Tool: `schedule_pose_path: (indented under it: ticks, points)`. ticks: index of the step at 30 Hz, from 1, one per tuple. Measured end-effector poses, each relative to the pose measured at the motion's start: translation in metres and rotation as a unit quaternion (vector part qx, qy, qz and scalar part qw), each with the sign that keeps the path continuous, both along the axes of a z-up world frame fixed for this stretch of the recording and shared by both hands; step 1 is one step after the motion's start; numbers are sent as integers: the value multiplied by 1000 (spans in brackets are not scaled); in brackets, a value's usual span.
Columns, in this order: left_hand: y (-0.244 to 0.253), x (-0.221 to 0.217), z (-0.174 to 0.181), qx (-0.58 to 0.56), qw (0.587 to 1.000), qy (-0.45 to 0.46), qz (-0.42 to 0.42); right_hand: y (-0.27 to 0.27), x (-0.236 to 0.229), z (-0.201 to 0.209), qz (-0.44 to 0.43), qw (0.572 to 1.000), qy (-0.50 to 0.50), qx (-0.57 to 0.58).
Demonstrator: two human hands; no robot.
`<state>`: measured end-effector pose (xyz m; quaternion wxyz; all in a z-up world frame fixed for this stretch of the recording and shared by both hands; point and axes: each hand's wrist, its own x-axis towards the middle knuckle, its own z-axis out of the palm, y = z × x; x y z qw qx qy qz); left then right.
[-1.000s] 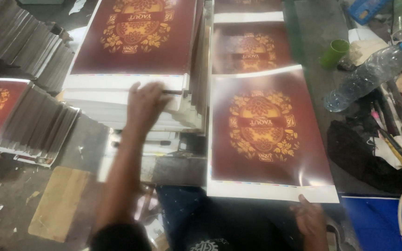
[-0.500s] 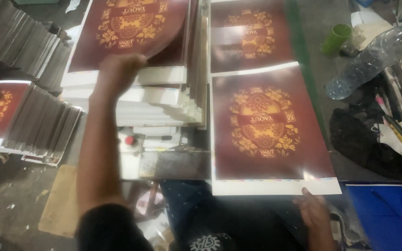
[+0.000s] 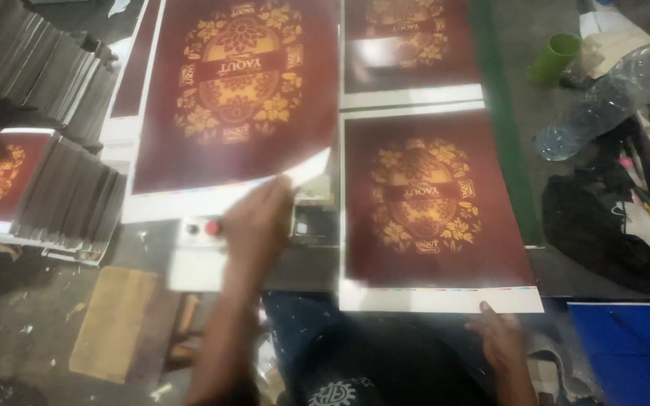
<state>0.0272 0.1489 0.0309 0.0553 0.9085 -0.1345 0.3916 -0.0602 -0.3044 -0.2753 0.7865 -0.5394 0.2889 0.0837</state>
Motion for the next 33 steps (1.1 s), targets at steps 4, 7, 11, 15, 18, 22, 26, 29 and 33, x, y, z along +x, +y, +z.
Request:
schedule_pose_path:
  ticks: [4, 7, 11, 15, 18, 22, 26, 29, 33]
  points:
    - [-24, -20, 14, -82, 996, 19, -19, 5, 19, -14, 15, 999, 0, -38]
    - [-26, -23, 16, -82, 996, 21, -13, 8, 41, -16, 32, 996, -51, -60]
    - [-34, -23, 30, -78, 997, 9, -18, 1, 82, -57, 38, 996, -61, -51]
    - [-36, -20, 30, -87, 996, 11, -22, 5, 101, -38, 58, 997, -50, -6]
    - [-38, -21, 26, -91, 995, 15, -37, 4, 96, -42, 64, 998, -14, -1]
    - [-55, -25, 8, -88, 990, 72, -84, 19, 82, -14, 91, 995, 32, -33]
    - [-100, -25, -1, -55, 980, 134, -136, 65, 73, 35, 148, 988, 4, -51]
    - [-139, -21, -13, -12, 966, 125, -227, 95, 77, 41, 265, 955, -123, -45]
    - [-179, -21, -44, 19, 952, 188, -241, 117, 71, 20, 295, 890, -265, -226]
